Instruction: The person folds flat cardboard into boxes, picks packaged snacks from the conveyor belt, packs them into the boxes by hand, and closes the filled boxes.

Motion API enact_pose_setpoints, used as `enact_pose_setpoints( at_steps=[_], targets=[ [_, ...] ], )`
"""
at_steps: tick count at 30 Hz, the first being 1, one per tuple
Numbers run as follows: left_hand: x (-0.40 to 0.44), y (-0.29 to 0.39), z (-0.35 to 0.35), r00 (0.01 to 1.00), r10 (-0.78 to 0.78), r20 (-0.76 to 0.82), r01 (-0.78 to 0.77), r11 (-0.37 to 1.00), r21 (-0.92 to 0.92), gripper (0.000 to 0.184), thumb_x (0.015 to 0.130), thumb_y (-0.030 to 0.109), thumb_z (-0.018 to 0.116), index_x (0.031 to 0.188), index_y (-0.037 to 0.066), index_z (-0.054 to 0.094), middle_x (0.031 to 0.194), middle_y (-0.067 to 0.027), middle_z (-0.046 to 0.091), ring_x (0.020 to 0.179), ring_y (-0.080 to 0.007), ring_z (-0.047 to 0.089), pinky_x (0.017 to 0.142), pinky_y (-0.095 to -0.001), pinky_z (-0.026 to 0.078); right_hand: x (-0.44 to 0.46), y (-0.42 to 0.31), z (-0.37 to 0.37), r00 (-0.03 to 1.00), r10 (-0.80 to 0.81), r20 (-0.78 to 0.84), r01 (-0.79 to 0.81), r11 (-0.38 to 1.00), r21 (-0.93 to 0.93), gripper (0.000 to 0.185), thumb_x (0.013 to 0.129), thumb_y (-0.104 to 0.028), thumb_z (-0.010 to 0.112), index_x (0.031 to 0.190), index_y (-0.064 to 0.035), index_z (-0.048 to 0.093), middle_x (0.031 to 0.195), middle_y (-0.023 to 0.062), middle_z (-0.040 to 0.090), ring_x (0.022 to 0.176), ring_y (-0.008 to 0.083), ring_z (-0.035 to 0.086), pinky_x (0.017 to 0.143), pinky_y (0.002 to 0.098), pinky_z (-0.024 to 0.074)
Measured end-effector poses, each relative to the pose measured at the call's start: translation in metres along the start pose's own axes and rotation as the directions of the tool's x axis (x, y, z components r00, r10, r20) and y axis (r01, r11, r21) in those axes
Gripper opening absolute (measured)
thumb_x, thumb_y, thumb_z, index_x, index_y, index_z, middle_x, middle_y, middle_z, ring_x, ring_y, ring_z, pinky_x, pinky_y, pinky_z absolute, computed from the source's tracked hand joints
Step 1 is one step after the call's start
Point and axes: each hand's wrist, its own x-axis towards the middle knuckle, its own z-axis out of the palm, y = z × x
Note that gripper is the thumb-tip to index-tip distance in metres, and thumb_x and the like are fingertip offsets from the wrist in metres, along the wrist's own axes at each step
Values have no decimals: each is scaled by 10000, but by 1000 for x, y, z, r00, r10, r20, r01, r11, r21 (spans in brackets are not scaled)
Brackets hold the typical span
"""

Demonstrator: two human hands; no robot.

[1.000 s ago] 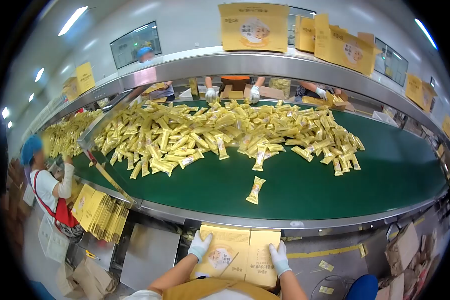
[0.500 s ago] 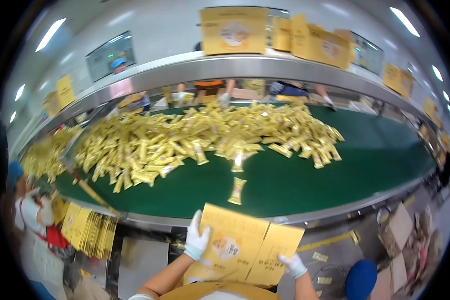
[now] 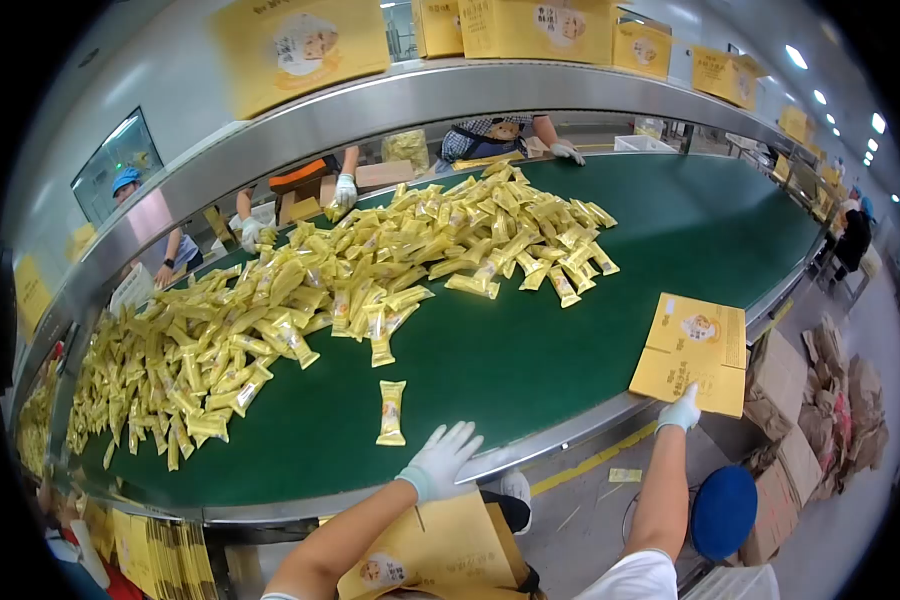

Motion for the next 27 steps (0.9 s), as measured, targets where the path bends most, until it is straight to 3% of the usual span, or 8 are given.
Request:
enact_pose_setpoints(
  at_steps=[2,5,8,12,15,23,25,27],
  targets=[
    [15,3,-9,998,0,63,-4,998,65,869,867,517,630,1546,69,324,1623,-213,228,1528,-337,173,1228,-518,152,28,15,13,999,14,-36,-15,1000,-26,393,1001,-119,606,1367,-1,530,1287,134,631,1064,288,664,882,440,593],
    [32,5,-16,994,35,108,-44,996,84,876,862,519,629,1552,79,317,1623,-212,231,1527,-337,177,1229,-516,144,79,49,40,998,-14,53,18,996,-88,440,1006,-89,573,1426,-16,463,1338,127,597,1146,300,632,950,464,559],
    [39,0,-15,991,59,121,-71,993,97,854,878,570,559,1547,87,337,1611,-221,263,1513,-340,211,1214,-522,165,124,97,75,980,108,168,-90,990,-112,407,982,-62,599,1367,31,506,1330,151,599,1130,306,639,938,470,564],
    [47,-2,-23,986,58,157,-63,998,27,828,876,565,554,1539,106,363,1598,-214,297,1505,-336,238,1209,-528,174,113,132,168,903,323,283,-255,934,-252,418,947,-37,629,1352,-27,529,1306,111,617,1164,287,625,971,444,546],
    [51,-7,-18,987,69,142,-62,997,-47,828,846,548,604,1524,124,391,1573,-202,340,1468,-334,297,1189,-536,208,114,147,198,850,432,302,-351,892,-286,351,959,-59,628,1303,-40,558,1250,97,652,1107,267,661,888,420,592],
    [53,-21,-8,992,92,81,-68,964,-257,786,815,481,672,1483,136,445,1527,-190,396,1400,-326,373,1129,-523,291,154,32,94,674,623,397,-324,733,-598,485,947,-113,654,1399,-12,508,1336,136,624,1189,268,639,992,400,550],
    [52,-19,-5,994,87,60,-66,955,-288,756,820,471,668,1465,134,463,1506,-184,418,1382,-322,390,1119,-523,303,160,6,97,592,652,474,-210,693,-690,528,938,-124,659,1420,2,485,1354,150,614,1197,275,635,1008,407,541],
    [54,-20,-3,996,82,34,-68,954,-293,721,827,460,664,1444,132,485,1482,-178,439,1363,-317,405,1109,-526,314,168,11,123,588,675,445,-227,666,-710,543,915,-162,695,1393,12,504,1335,146,627,1180,270,644,1005,392,537]
  ],
)
